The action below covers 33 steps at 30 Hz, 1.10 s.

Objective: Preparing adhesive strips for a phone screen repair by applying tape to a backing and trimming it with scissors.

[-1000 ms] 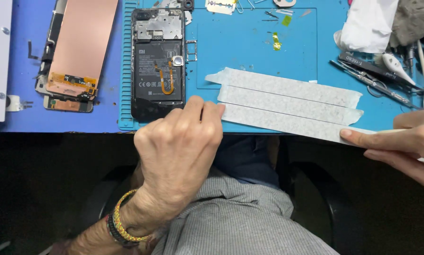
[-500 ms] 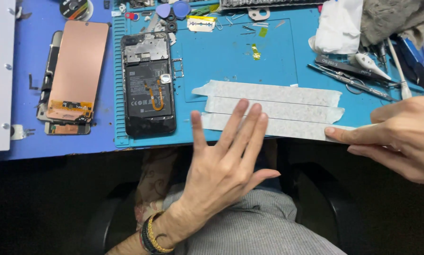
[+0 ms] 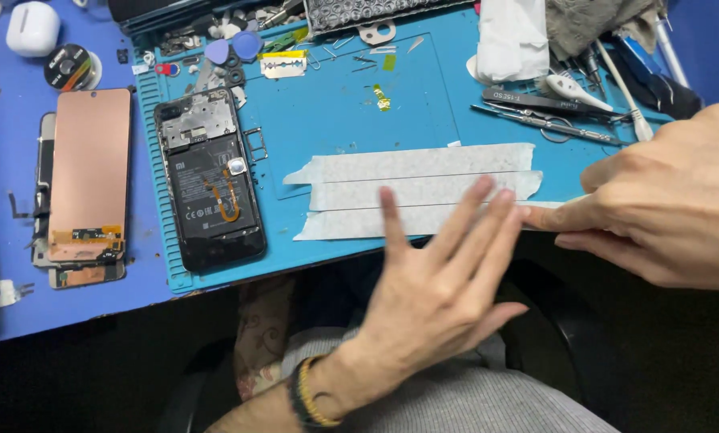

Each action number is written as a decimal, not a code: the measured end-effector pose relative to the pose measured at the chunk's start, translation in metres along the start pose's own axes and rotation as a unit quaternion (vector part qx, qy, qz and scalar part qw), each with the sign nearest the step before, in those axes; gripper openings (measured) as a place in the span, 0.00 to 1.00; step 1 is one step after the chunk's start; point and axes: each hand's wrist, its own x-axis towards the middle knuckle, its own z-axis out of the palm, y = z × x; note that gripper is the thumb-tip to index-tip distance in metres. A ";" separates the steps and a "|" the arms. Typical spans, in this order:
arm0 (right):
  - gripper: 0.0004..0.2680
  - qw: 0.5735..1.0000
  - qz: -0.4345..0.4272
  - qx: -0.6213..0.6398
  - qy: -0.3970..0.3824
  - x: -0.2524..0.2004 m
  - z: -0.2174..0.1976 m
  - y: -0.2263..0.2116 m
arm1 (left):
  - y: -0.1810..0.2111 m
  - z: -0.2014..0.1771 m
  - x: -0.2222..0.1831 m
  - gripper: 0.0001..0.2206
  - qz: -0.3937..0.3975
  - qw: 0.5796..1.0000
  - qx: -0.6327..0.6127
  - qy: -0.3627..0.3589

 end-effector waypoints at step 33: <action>0.23 0.983 0.149 0.075 -0.083 -0.013 -0.037 -0.012 | 0.002 0.001 0.024 0.30 0.006 0.995 -0.065 0.071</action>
